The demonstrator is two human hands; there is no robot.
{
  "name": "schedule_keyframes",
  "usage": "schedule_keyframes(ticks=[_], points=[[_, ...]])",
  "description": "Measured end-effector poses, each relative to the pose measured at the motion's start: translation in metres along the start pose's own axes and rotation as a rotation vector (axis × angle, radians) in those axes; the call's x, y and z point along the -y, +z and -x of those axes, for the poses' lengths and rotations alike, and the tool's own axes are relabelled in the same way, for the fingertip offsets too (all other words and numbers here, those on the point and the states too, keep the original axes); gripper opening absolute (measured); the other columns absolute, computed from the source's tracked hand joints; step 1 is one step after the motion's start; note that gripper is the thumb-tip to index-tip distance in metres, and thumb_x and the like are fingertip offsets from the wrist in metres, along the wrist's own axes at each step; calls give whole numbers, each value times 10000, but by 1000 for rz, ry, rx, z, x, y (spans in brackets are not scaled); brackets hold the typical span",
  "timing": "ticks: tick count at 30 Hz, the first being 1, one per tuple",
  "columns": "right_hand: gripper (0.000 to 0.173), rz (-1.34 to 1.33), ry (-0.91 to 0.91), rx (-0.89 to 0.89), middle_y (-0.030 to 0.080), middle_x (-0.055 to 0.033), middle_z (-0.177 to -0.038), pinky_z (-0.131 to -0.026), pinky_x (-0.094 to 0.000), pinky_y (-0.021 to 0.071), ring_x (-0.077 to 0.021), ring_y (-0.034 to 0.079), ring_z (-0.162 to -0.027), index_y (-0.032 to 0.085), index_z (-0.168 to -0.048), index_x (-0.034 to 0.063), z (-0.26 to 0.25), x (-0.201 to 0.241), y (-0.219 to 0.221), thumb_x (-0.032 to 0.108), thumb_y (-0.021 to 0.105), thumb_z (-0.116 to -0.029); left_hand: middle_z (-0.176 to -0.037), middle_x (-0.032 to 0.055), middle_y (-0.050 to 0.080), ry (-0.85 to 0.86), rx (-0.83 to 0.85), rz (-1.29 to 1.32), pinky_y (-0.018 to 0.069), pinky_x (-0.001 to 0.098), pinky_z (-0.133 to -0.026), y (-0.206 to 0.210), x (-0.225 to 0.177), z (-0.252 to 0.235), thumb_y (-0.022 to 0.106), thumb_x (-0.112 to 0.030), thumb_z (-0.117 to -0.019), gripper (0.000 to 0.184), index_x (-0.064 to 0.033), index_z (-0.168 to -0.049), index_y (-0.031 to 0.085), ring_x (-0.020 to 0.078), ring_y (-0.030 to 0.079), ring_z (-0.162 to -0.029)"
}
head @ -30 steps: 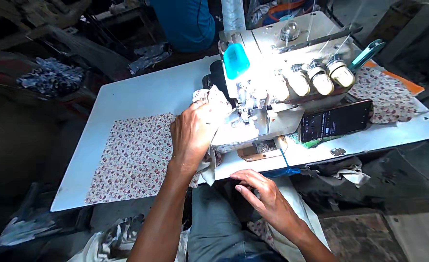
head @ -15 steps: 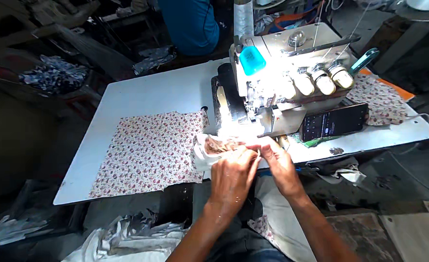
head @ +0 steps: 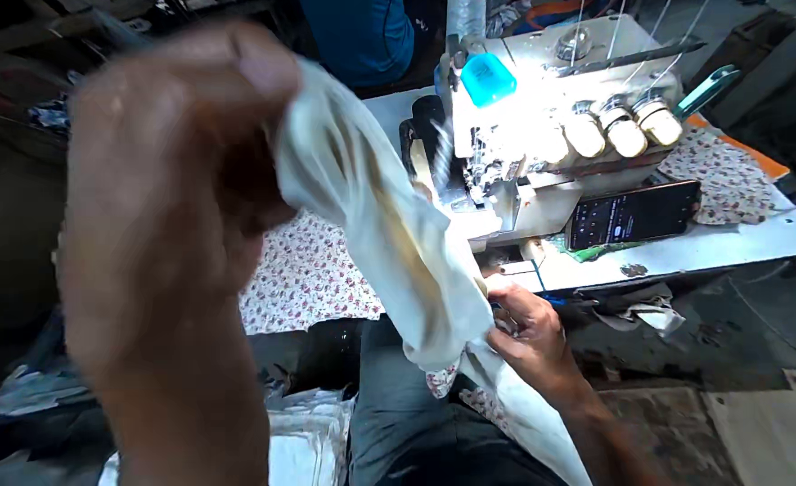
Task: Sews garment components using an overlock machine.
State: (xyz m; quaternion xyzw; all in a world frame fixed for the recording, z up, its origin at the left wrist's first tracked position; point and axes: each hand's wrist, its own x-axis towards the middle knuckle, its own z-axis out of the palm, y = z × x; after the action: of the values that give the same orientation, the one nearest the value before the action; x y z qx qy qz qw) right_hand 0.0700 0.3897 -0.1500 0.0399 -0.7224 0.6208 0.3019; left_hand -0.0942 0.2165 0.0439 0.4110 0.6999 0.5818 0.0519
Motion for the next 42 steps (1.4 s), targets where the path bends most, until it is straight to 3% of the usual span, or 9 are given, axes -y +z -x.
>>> schedule_keyframes(ticks=[2, 7, 13, 19, 23, 34, 37, 40, 42], points=[[126, -42, 81, -46, 724, -24, -937, -809, -183, 598, -13, 692, -860, 712, -1013, -24, -5, 1, 11, 59, 716, -918, -707, -185, 615, -69, -166, -210, 438, 102, -487, -11, 15, -17, 441, -219, -1063, 253, -273, -874, 600, -75, 539, -563], [204, 178, 258, -41, 713, 2, -914, -759, -171, 539, 1, 647, -808, 757, -1023, 53, -2, -33, 16, 190, 605, -1025, -1447, 247, 489, -202, -32, -733, 553, 486, -899, -13, 76, 23, 577, -152, -1022, 374, -23, -1373, 570, 345, 613, -1173], [199, 227, 294, -54, 706, 8, -945, -808, -178, 541, 12, 650, -860, 727, -1034, 49, 3, -39, 8, 192, 589, -1032, -1013, 93, 679, -120, -32, -588, 560, 293, -638, 58, 132, 119, 713, -176, -933, 194, -39, -1070, 721, 138, 658, -766], [164, 151, 303, -25, 675, 61, -867, -707, -140, 501, 37, 607, -762, 705, -1048, 89, -8, -25, 9, 175, 566, -1041, -1185, 165, 641, -183, -193, -771, 550, 470, -716, 95, 163, 128, 766, -259, -885, 421, -66, -1251, 685, 302, 664, -929], [169, -116, 409, -59, 664, 53, -916, -759, -218, 557, -19, 639, -813, 656, -1076, 122, -18, -16, 1, 173, 496, -1072, -1186, 158, 648, -203, -200, -765, 543, 483, -731, 73, 154, 108, 721, -63, -884, 205, -64, -1087, 750, 298, 662, -910], [204, -379, 338, -141, 739, 154, -1026, -821, -153, 582, 43, 689, -927, 700, -1145, 268, -3, 46, -69, 313, 519, -1062, -1276, 217, 613, -393, -397, -930, 516, 567, -690, -46, 110, 122, 638, 5, -945, 339, -116, -1256, 695, 366, 640, -822], [201, -318, 356, -193, 742, 182, -999, -808, -129, 571, 67, 686, -905, 712, -1085, 290, 15, 49, -91, 272, 512, -1067, -1315, 235, 611, -444, -479, -906, 527, 611, -846, -83, 94, 130, 595, 39, -939, 367, -71, -1280, 675, 394, 660, -1027], [137, -286, 464, 120, 706, 230, -951, -704, -80, 529, 117, 637, -815, 723, -1053, 338, 43, 45, -109, 416, 632, -987, -1101, -15, 688, -418, -577, -682, 526, 211, -634, -105, 76, 115, 550, -94, -980, 305, -99, -1267, 655, 2, 614, -744], [210, -341, 609, 393, 722, 214, -1029, -747, -118, 556, 98, 654, -863, 724, -1156, 312, 67, 50, -116, 335, 706, -948, -1076, -114, 679, -348, -614, -454, 558, 172, -738, -102, 61, 82, 472, -170, -1043, 274, -120, -1272, 614, -58, 643, -822]])
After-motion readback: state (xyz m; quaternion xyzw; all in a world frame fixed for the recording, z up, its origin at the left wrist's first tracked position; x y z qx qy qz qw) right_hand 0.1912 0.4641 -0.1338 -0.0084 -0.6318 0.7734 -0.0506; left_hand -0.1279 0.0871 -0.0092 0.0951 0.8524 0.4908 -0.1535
